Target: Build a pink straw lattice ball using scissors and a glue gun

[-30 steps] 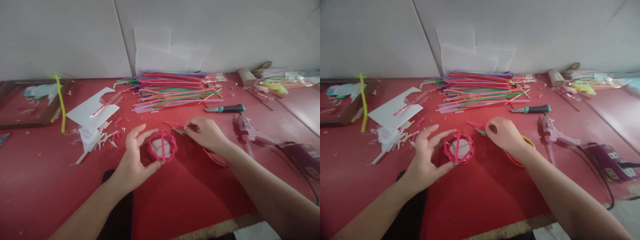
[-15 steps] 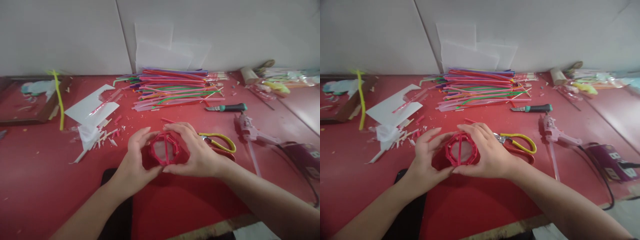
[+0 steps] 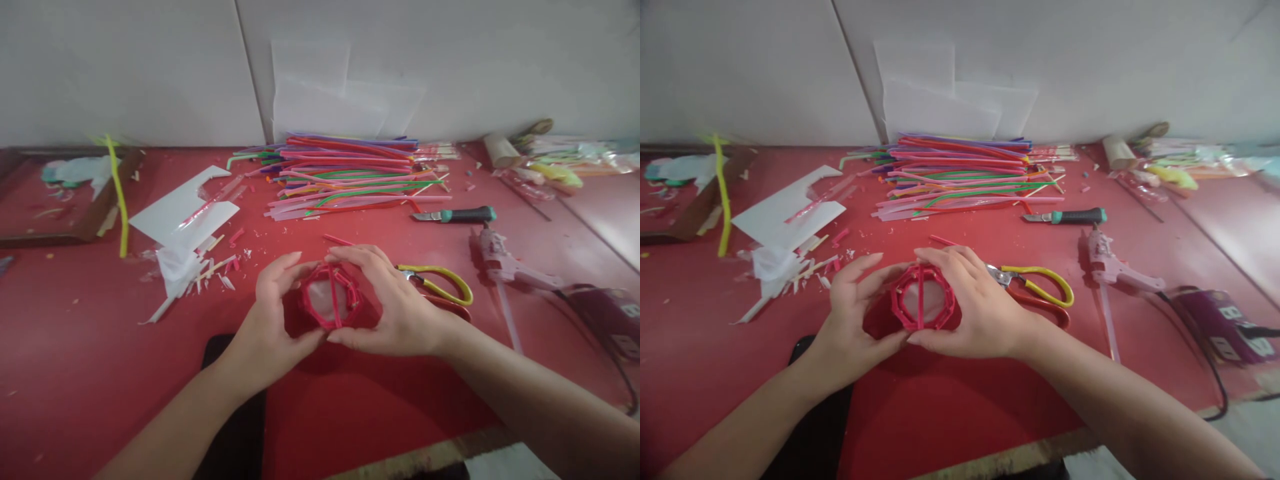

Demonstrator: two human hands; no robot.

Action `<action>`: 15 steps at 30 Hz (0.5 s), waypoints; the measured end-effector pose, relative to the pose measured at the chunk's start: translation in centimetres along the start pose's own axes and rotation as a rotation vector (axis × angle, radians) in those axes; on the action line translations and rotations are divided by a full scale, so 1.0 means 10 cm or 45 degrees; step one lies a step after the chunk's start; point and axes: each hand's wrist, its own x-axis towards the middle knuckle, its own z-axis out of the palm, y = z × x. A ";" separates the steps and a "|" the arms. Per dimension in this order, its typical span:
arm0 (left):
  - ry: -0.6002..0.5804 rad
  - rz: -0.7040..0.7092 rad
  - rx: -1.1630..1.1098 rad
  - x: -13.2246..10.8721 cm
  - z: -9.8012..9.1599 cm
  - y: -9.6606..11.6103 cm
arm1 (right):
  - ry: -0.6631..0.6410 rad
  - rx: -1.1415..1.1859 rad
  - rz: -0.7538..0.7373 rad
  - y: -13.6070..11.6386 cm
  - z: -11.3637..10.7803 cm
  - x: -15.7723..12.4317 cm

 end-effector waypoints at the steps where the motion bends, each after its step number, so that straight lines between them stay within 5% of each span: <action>1: -0.001 -0.001 -0.004 0.00 0.00 0.00 | -0.006 0.002 0.002 0.00 0.00 0.00; 15: -0.018 -0.051 -0.020 -0.02 -0.01 -0.01 | -0.022 -0.003 -0.006 0.00 0.01 -0.01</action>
